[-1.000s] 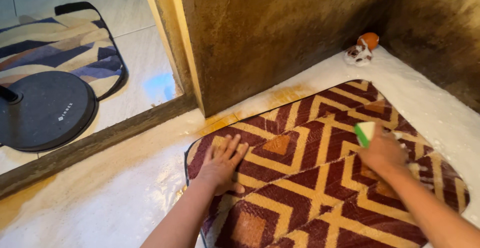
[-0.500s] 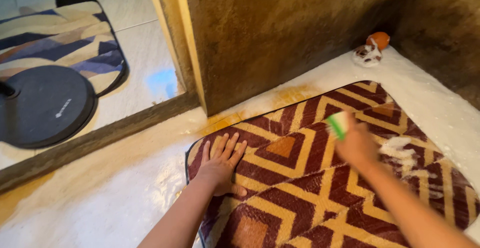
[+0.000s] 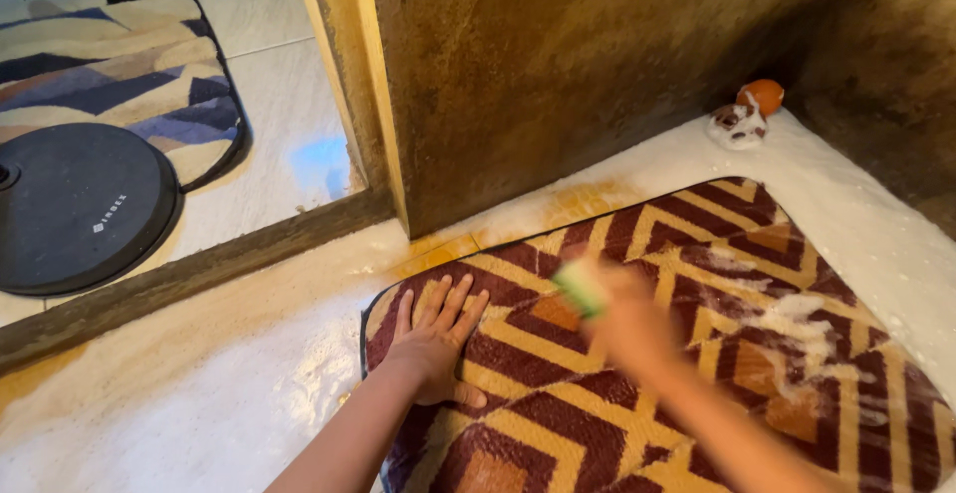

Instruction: The person scrubs a patterned rug with a green brush in a soapy water-filled tub. The rug is held steady with one hand while the other hand scrubs the surface repeatedly.

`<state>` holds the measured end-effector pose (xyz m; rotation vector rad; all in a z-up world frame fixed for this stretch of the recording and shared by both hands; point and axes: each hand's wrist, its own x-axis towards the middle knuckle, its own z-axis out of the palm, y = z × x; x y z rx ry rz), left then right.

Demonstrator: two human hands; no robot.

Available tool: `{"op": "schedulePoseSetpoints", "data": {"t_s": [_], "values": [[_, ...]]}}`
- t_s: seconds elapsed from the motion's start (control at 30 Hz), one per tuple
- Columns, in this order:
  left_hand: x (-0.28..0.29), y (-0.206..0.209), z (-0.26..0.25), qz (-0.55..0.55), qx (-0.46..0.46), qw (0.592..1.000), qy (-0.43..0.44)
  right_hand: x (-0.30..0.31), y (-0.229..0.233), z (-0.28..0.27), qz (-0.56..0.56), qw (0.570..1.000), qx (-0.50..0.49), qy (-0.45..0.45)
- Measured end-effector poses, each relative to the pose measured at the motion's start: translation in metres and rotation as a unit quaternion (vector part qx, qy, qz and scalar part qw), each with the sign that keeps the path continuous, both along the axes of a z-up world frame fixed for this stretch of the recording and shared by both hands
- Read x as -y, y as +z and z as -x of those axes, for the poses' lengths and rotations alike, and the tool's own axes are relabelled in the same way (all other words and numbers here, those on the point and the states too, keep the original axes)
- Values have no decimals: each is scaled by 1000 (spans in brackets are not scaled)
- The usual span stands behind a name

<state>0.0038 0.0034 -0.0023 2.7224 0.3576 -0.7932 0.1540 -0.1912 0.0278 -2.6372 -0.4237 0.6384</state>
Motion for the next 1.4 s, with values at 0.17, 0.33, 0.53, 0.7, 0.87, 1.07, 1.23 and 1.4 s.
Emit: {"op": "schedulePoseSetpoints", "data": {"t_s": [0.17, 0.33, 0.53, 0.7, 0.87, 1.07, 1.23, 1.4], "values": [[2, 3, 0, 11, -21, 1000, -3, 101, 6, -122, 120, 975, 152, -107], [2, 4, -1, 15, -23, 1000, -1, 52, -7, -72, 45, 985, 121, -117], [3, 5, 0, 1, -13, 1000, 3, 7, -33, 45, -6, 924, 221, 312], [2, 3, -4, -3, -18, 1000, -5, 85, -10, -75, 19, 992, 125, -5], [1, 3, -3, 2, -19, 1000, -8, 130, -1, -123, 198, 953, 198, -119], [5, 10, -9, -19, -64, 998, -13, 32, -26, 54, 64, 994, 68, 65], [8, 14, -4, -30, -50, 998, -7, 69, -40, 85, 59, 961, 93, 253], [10, 12, -5, -35, -37, 999, -6, 177, -8, -40, 109, 974, 196, -37]]}}
